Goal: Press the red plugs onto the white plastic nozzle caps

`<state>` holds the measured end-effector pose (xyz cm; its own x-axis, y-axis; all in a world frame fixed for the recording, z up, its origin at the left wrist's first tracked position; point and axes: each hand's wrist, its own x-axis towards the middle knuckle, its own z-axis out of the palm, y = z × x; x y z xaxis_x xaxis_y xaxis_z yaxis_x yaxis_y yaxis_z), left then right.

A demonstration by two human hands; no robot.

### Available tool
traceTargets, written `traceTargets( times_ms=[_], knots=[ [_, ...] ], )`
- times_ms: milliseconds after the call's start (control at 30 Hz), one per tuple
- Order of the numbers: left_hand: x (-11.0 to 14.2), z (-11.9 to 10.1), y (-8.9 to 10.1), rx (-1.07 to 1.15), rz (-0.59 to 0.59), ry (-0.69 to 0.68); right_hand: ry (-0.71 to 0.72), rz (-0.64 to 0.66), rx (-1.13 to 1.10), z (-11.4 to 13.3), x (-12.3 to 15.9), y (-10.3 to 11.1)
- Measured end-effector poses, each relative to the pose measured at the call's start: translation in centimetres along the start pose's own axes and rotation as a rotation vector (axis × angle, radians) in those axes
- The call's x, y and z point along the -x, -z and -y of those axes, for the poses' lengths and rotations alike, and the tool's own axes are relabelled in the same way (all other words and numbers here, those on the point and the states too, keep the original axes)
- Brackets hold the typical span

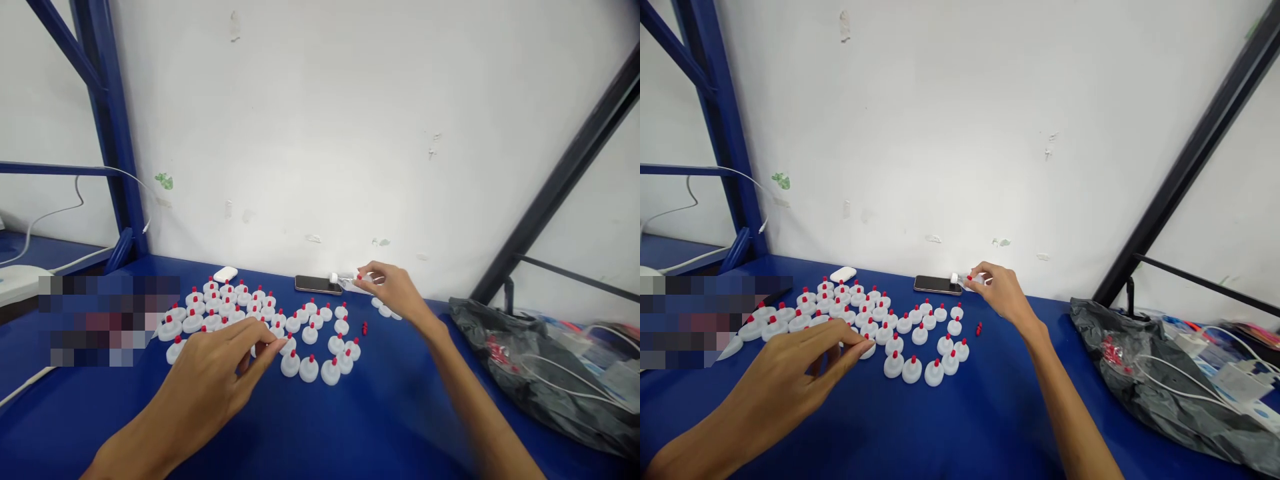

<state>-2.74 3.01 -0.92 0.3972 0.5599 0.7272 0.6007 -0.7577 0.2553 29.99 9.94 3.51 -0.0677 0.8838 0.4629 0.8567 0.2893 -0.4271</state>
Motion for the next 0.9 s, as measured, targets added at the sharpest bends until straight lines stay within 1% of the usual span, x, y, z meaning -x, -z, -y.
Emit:
traceTargets(
  times_ms=[67,133,233,300,367,433,533,633,700,767,833,900],
  knots=[
    [0.1,0.1,-0.1,0.002,0.011,-0.012,-0.036,0.012,0.029,-2.6,-1.1,-1.5],
    [0.2,0.2,-0.4,0.015,0.016,-0.006,-0.062,0.036,0.052,-4.5,-1.1,-3.0],
    [0.3,0.4,-0.8,0.011,-0.023,0.004,-0.059,0.134,0.043,-5.7,-0.2,-4.3],
    [0.3,0.6,-1.1,0.005,-0.022,-0.015,-0.057,0.184,0.043,-5.9,0.2,-4.2],
    [0.3,0.6,-1.4,0.003,0.003,-0.028,-0.072,0.181,0.076,-6.1,0.2,-3.7],
    [0.4,0.6,-1.6,0.005,0.022,-0.025,-0.121,0.125,0.153,-6.7,0.1,-3.1],
    [0.5,0.6,-1.8,-0.007,0.038,-0.018,-0.233,0.033,0.304,-8.0,0.2,-2.4],
    [0.6,0.6,-2.1,-0.022,0.057,-0.039,-0.313,0.017,0.397,-9.1,0.6,-2.4],
    [0.6,0.6,-2.2,-0.020,0.078,-0.038,-0.334,0.019,0.415,-9.4,0.8,-2.4],
    [0.6,0.5,-2.3,-0.010,0.094,-0.021,-0.321,0.006,0.400,-9.0,0.7,-2.2],
    [0.5,0.3,-2.3,0.007,0.105,-0.007,-0.278,-0.022,0.345,-8.0,0.6,-2.0],
    [0.4,-0.1,-2.3,0.025,0.102,-0.003,-0.206,-0.043,0.252,-6.3,0.4,-1.7]
  ],
)
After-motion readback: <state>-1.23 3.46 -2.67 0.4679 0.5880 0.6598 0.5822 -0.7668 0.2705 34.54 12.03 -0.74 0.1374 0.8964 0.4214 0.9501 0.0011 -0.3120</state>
